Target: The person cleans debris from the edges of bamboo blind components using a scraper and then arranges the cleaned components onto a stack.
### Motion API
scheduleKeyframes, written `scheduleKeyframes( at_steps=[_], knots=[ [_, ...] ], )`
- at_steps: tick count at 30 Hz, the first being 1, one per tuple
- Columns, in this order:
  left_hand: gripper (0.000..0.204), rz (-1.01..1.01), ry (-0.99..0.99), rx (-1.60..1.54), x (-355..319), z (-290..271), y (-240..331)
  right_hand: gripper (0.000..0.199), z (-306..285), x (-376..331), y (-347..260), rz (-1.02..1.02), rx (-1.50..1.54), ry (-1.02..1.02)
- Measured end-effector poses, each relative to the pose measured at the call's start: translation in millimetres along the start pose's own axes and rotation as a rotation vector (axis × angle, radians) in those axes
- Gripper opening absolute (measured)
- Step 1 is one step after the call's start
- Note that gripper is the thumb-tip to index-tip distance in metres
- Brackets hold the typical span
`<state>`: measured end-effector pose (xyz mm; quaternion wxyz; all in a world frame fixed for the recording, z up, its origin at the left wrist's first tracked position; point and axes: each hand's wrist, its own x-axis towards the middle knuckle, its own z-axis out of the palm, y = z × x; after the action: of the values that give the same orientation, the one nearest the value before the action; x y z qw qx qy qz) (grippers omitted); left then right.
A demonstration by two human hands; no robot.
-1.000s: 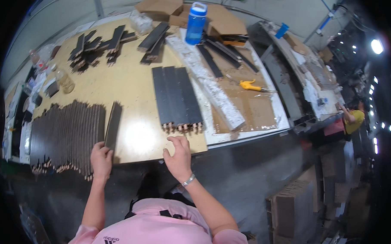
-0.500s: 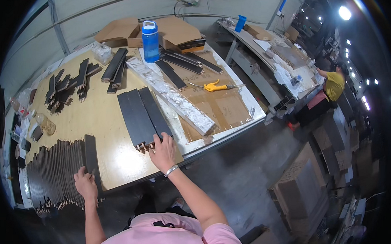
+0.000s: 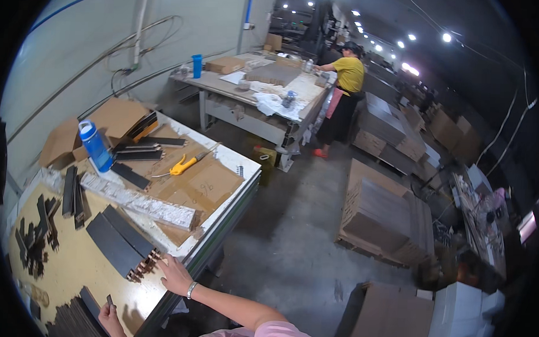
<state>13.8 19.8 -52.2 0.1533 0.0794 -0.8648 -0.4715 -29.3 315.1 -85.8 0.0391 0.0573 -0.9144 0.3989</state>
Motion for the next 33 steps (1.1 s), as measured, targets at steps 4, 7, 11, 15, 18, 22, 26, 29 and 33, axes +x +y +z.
scheduleKeyframes(
  at_steps=[4,7,11,15,18,22,26,29,33],
  knots=[
    [0.008,-0.500,-0.151,-0.520,21.3,26.1,-10.4,0.060,-5.3,14.6,0.0,0.016,0.038,-0.032],
    [0.012,-0.568,-0.134,-0.703,36.4,46.5,-19.3,0.066,3.0,37.3,-1.5,0.035,0.079,0.065],
    [0.015,-0.516,-0.233,-0.904,84.4,81.5,-79.0,0.075,14.4,76.3,-0.6,0.166,0.093,0.091],
    [0.017,-0.439,-0.331,-1.054,113.0,86.7,-89.7,0.085,11.1,95.4,-30.1,0.196,0.148,-0.094],
    [0.021,-0.491,-0.359,-0.964,112.4,100.3,-57.1,0.092,17.6,99.3,-19.9,0.291,0.052,-0.178],
    [0.021,-0.536,-0.292,-1.004,112.1,100.5,-57.7,0.098,32.3,105.9,-16.5,0.268,0.093,-0.116],
    [0.022,-0.500,-0.372,-1.107,122.1,111.1,-73.9,0.103,27.0,117.9,-15.6,0.286,0.030,-0.118],
    [0.019,-0.510,-0.363,-1.140,124.8,122.5,-63.1,0.100,18.5,130.1,-5.0,0.266,0.002,-0.102],
    [0.017,-0.517,-0.326,-1.152,127.4,128.1,-60.4,0.089,19.5,141.9,6.8,0.231,0.039,-0.037]
  ],
)
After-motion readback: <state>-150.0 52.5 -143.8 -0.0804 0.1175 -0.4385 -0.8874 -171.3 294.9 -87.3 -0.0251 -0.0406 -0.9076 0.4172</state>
